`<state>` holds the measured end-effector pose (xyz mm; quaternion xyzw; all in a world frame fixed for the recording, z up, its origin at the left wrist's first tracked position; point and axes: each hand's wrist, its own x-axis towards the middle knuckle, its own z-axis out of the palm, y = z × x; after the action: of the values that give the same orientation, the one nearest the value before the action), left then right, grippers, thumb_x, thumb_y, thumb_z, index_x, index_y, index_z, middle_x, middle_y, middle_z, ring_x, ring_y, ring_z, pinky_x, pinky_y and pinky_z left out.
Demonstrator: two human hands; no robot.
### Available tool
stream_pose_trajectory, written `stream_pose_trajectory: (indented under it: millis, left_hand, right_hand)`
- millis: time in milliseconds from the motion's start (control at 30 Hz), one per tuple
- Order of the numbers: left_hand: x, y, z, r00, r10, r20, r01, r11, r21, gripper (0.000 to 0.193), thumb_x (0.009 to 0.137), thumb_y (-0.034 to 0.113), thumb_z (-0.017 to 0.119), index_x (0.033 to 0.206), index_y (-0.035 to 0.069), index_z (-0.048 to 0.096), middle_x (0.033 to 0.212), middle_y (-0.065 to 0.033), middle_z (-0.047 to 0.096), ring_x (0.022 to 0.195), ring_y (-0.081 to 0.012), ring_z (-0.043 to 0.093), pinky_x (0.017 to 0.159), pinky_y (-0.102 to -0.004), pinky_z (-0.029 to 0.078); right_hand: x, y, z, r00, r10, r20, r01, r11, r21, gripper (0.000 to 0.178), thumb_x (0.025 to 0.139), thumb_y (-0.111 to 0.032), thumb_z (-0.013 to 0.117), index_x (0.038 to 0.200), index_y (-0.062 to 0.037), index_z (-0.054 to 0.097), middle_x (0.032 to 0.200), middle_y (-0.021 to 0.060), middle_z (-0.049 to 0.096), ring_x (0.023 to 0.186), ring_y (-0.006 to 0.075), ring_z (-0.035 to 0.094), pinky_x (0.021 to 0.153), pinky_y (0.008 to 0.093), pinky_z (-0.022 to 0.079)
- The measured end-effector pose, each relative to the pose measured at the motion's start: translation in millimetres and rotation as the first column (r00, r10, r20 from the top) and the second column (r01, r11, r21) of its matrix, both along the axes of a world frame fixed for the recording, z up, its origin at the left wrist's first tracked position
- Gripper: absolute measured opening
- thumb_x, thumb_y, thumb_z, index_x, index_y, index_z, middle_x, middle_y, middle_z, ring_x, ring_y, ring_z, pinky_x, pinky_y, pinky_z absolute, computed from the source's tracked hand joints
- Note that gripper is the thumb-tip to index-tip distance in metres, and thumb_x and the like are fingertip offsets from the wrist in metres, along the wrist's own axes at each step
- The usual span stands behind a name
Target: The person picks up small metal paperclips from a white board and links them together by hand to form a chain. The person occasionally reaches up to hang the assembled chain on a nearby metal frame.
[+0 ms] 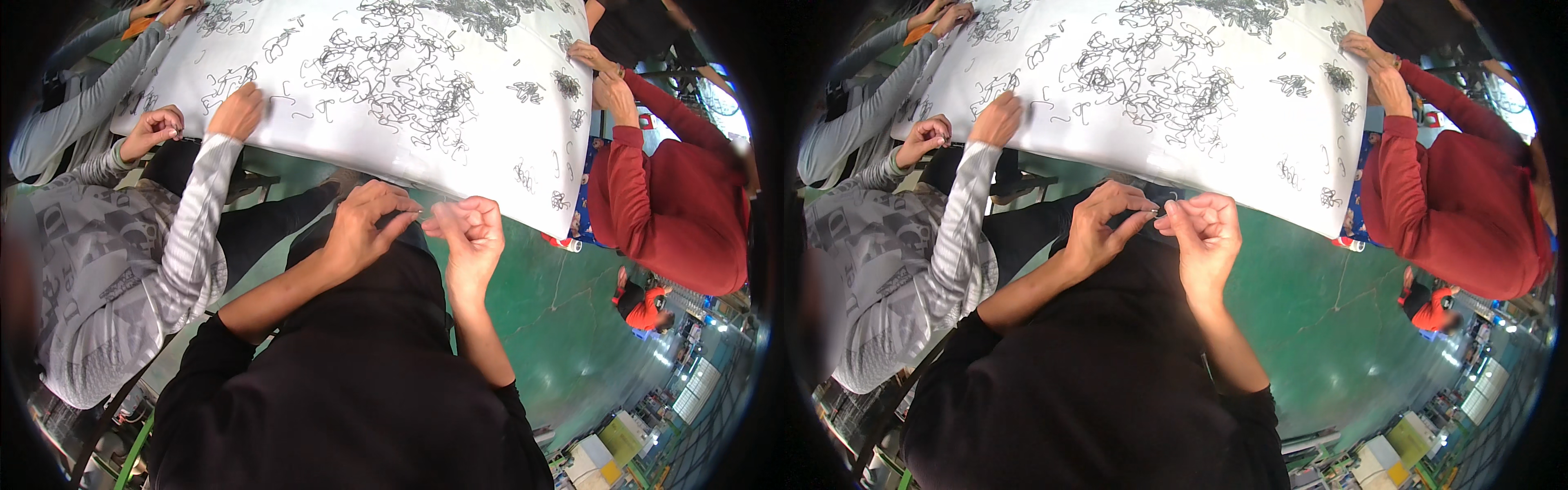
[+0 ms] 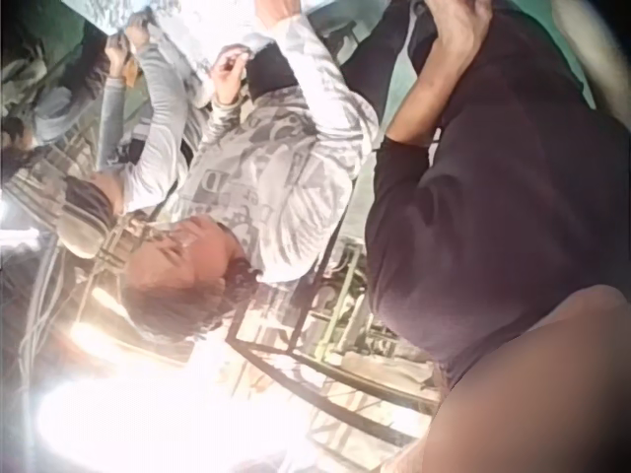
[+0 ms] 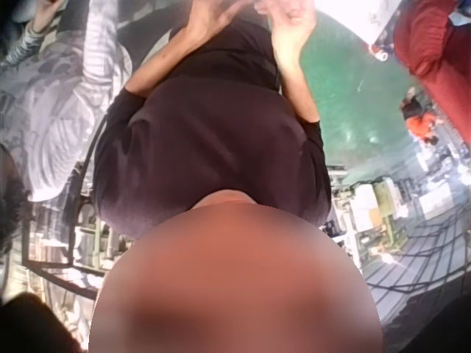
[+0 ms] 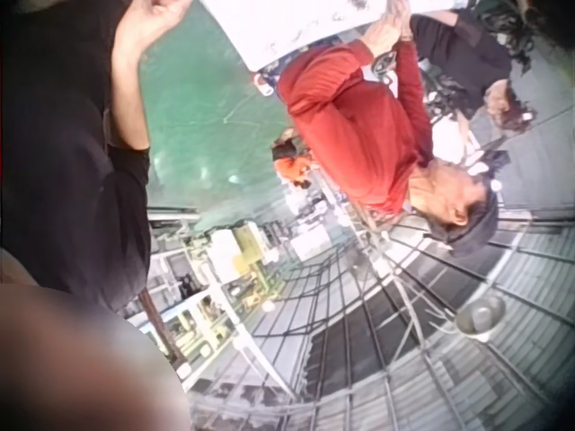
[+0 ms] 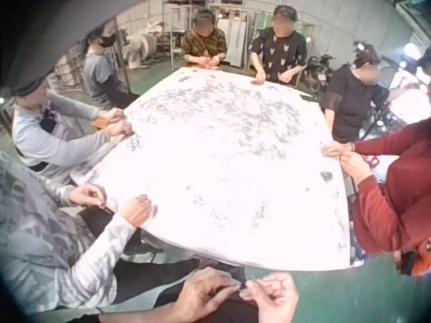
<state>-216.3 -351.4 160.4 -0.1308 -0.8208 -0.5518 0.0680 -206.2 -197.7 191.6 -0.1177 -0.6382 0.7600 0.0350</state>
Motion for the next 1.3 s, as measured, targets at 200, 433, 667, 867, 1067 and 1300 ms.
stream_pose_trajectory:
  millis: [200,433,667,867,1067,1300]
  left_hand:
    - [-7.5,11.4,2.2,1.0,0.029,-0.007,-0.029,0.999,-0.038,0.015,0.076,0.004,0.076,0.09,0.006,0.074,0.09,-0.0098,0.069,0.086,-0.0241,0.065,0.078,-0.0335,0.051]
    - [-16.6,19.0,0.7,1.0,-0.001,-0.006,0.001,0.997,-0.08,0.019,0.075,0.003,0.075,0.093,0.007,0.073,0.091,-0.0096,0.069,0.085,-0.0253,0.065,0.077,-0.0337,0.05]
    - [-60.4,7.5,-20.6,0.985,-0.067,-0.161,0.057,0.996,-0.064,0.018,0.077,0.002,0.071,0.095,0.006,0.071,0.092,-0.0099,0.068,0.087,-0.0301,0.063,0.078,-0.0381,0.049]
    - [-256.7,36.2,-84.1,0.957,0.098,-0.272,-0.167,0.955,-0.244,0.012,0.082,0.012,0.071,0.091,0.005,0.072,0.087,-0.0118,0.068,0.083,-0.0296,0.063,0.073,-0.0375,0.051]
    - [-365.0,82.7,-117.7,0.959,0.038,-0.281,-0.247,0.596,-0.764,0.013,0.083,0.016,0.063,0.093,0.008,0.069,0.094,-0.0074,0.067,0.09,-0.0257,0.063,0.08,-0.0453,0.047]
    - [-384.9,99.0,-123.9,0.953,-0.223,-0.205,-0.153,0.232,-0.961,0.018,0.079,0.011,0.063,0.095,0.004,0.063,0.096,-0.0091,0.065,0.094,-0.0256,0.063,0.079,-0.0418,0.047]
  right_hand:
    - [-2.8,3.2,-1.8,0.996,-0.086,-0.015,0.085,0.995,-0.052,0.023,0.086,0.004,0.068,0.095,-0.0028,0.048,0.083,0.0124,0.065,0.067,0.016,0.067,0.061,0.0269,0.057]
    - [-1.0,5.9,-22.2,0.961,-0.108,-0.255,0.125,0.991,0.051,0.024,0.086,0.012,0.062,0.094,-0.0018,0.045,0.087,0.0147,0.064,0.072,0.021,0.069,0.069,0.0315,0.059]
    - [-3.1,18.6,-44.8,0.869,0.04,-0.494,0.123,0.948,0.294,0.027,0.081,0.019,0.063,0.091,0.0003,0.046,0.092,0.0197,0.065,0.082,0.026,0.069,0.076,0.0381,0.06]
    - [-15.5,32.8,-39.6,0.801,0.181,-0.57,0.16,0.854,0.495,0.032,0.073,0.013,0.076,0.084,-0.0011,0.05,0.085,0.0183,0.07,0.077,0.0244,0.072,0.069,0.0327,0.061]
    - [-24.7,45.0,-37.3,0.779,0.316,-0.542,0.064,0.819,0.57,0.022,0.077,0.008,0.072,0.083,-0.0005,0.052,0.087,0.0178,0.07,0.073,0.0245,0.071,0.062,0.0304,0.059]
    - [-26.5,47.6,-38.1,0.796,0.345,-0.498,-0.031,0.844,0.535,0.016,0.079,0.007,0.066,0.082,0.0011,0.052,0.094,0.0195,0.068,0.075,0.026,0.072,0.063,0.0324,0.06]
